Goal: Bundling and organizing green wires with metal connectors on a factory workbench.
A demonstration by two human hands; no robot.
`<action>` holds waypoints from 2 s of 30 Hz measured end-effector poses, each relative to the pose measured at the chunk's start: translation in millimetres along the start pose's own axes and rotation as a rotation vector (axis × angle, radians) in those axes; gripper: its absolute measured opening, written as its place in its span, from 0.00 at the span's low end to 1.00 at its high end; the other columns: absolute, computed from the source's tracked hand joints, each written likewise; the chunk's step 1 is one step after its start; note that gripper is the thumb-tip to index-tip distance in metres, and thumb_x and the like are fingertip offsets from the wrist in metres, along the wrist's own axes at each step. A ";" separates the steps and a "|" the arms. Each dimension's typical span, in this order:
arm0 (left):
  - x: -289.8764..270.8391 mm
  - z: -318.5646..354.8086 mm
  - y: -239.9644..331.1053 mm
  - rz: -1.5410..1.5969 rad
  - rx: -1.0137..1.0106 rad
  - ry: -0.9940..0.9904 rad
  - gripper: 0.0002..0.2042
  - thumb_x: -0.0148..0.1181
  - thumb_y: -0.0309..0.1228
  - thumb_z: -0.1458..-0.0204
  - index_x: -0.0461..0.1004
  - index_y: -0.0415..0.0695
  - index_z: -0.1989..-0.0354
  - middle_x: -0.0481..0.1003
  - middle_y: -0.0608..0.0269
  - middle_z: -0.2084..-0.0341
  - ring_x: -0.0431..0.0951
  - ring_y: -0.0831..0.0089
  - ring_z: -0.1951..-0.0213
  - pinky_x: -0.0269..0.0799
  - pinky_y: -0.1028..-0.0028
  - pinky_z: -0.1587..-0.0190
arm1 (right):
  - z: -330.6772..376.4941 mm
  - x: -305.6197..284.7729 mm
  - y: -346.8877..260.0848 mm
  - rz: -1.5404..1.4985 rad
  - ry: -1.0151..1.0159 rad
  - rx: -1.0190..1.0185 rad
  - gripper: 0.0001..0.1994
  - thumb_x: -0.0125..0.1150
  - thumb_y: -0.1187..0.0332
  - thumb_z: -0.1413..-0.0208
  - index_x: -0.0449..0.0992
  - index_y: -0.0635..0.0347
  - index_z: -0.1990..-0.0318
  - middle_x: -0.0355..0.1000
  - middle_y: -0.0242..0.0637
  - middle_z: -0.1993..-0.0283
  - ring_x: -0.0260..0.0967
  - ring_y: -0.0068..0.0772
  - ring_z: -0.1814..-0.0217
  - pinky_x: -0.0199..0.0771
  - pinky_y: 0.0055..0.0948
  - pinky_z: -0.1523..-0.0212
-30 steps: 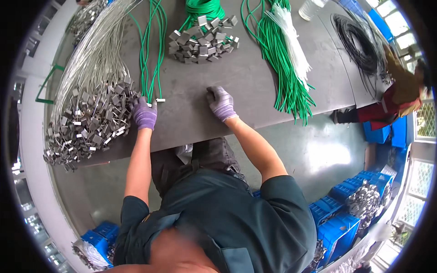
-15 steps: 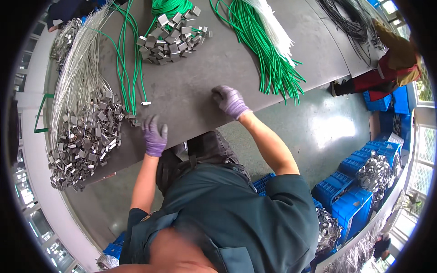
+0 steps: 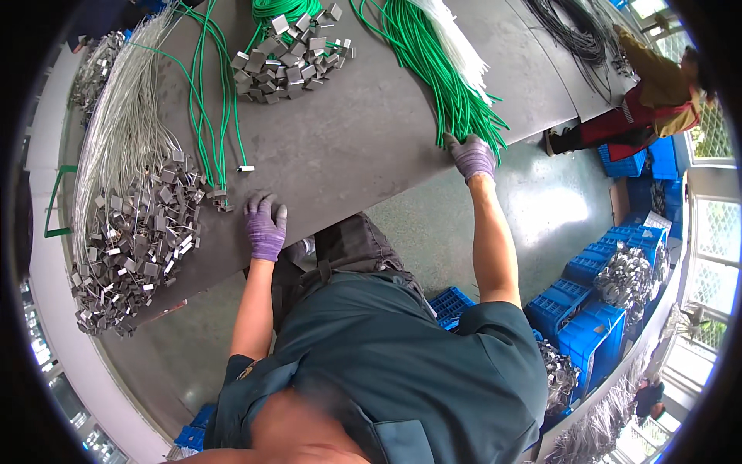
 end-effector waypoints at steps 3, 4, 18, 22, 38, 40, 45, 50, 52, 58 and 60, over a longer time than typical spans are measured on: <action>-3.1 -1.7 1.6 0.028 0.000 0.009 0.14 0.58 0.33 0.60 0.70 0.41 0.64 0.66 0.54 0.59 0.64 0.54 0.55 0.60 0.59 0.51 | 6.0 -5.0 -19.8 0.039 -0.024 0.035 0.31 0.54 0.38 0.59 0.74 0.63 0.66 0.72 0.50 0.63 0.69 0.48 0.58 0.68 0.38 0.57; -3.7 -1.1 1.5 0.031 0.000 0.014 0.14 0.58 0.33 0.60 0.70 0.41 0.64 0.66 0.54 0.59 0.64 0.54 0.55 0.60 0.59 0.51 | 1.9 -2.9 -20.5 0.031 -0.003 0.056 0.31 0.54 0.38 0.59 0.74 0.63 0.67 0.71 0.52 0.63 0.69 0.49 0.57 0.68 0.39 0.57; -4.1 1.5 -5.8 0.031 -0.027 0.045 0.13 0.58 0.33 0.61 0.72 0.41 0.66 0.67 0.52 0.60 0.63 0.53 0.55 0.61 0.59 0.51 | -38.5 34.8 -37.3 0.166 -0.148 -0.285 0.13 0.51 0.64 0.60 0.75 0.66 0.72 0.70 0.56 0.68 0.70 0.52 0.63 0.70 0.39 0.63; -4.4 5.4 -6.9 0.016 -0.025 0.053 0.13 0.58 0.33 0.61 0.72 0.41 0.66 0.67 0.52 0.60 0.64 0.53 0.55 0.61 0.59 0.51 | -20.7 22.4 -49.2 0.193 -0.090 -0.280 0.15 0.52 0.63 0.60 0.75 0.67 0.71 0.70 0.55 0.67 0.69 0.54 0.63 0.70 0.40 0.64; 50.5 -6.6 111.3 0.369 0.049 -0.558 0.11 0.51 0.38 0.52 0.72 0.43 0.70 0.73 0.49 0.74 0.73 0.54 0.68 0.67 0.63 0.62 | 74.1 55.8 -23.3 0.013 -0.087 -0.379 0.13 0.50 0.61 0.52 0.74 0.63 0.72 0.71 0.54 0.72 0.70 0.53 0.66 0.70 0.42 0.63; 72.8 -4.1 143.0 0.357 0.095 -0.621 0.12 0.50 0.39 0.51 0.73 0.43 0.69 0.74 0.50 0.73 0.73 0.54 0.68 0.68 0.62 0.63 | 79.8 52.0 -26.3 0.131 -0.123 -0.352 0.14 0.50 0.60 0.51 0.75 0.62 0.72 0.71 0.54 0.71 0.70 0.52 0.65 0.70 0.42 0.63; 141.6 0.1 170.7 0.447 -0.006 -0.840 0.16 0.50 0.42 0.50 0.72 0.40 0.65 0.75 0.53 0.72 0.75 0.62 0.68 0.69 0.67 0.65 | 74.2 65.8 -15.0 0.058 -0.114 -0.302 0.16 0.50 0.57 0.50 0.74 0.62 0.72 0.71 0.51 0.71 0.70 0.51 0.65 0.70 0.42 0.64; 176.4 7.6 179.5 0.957 -0.590 -0.966 0.19 0.52 0.45 0.50 0.71 0.40 0.63 0.74 0.63 0.73 0.74 0.73 0.70 0.71 0.74 0.69 | 75.5 96.7 -9.9 -0.344 -0.295 -0.410 0.14 0.51 0.60 0.50 0.72 0.63 0.70 0.70 0.54 0.73 0.68 0.55 0.66 0.68 0.45 0.65; 180.9 6.8 190.9 1.090 -0.646 -0.966 0.18 0.53 0.45 0.51 0.71 0.40 0.64 0.74 0.63 0.74 0.74 0.73 0.71 0.71 0.74 0.70 | 97.4 88.8 -22.2 -0.420 -0.357 -0.517 0.12 0.50 0.61 0.50 0.70 0.63 0.68 0.70 0.55 0.73 0.67 0.56 0.66 0.67 0.46 0.66; 191.4 -4.4 182.8 1.004 -0.817 -0.700 0.09 0.51 0.35 0.49 0.68 0.42 0.72 0.74 0.58 0.76 0.75 0.68 0.76 0.71 0.69 0.76 | 119.9 49.2 -36.8 -0.389 -0.171 -0.772 0.13 0.53 0.59 0.52 0.71 0.58 0.65 0.71 0.47 0.74 0.69 0.53 0.67 0.69 0.43 0.66; 196.0 1.4 183.3 1.187 -0.880 -0.707 0.08 0.50 0.34 0.48 0.67 0.42 0.71 0.74 0.56 0.75 0.76 0.66 0.75 0.72 0.69 0.77 | 90.5 17.9 -13.2 -0.441 0.062 -0.545 0.16 0.58 0.58 0.53 0.71 0.58 0.60 0.72 0.44 0.71 0.71 0.46 0.69 0.70 0.37 0.67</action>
Point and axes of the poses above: each hand's wrist, its own z-axis away from the middle knuckle, its own x-axis out of the palm, y = z × x, the point moved 9 cm from there along -z, towards the middle knuckle
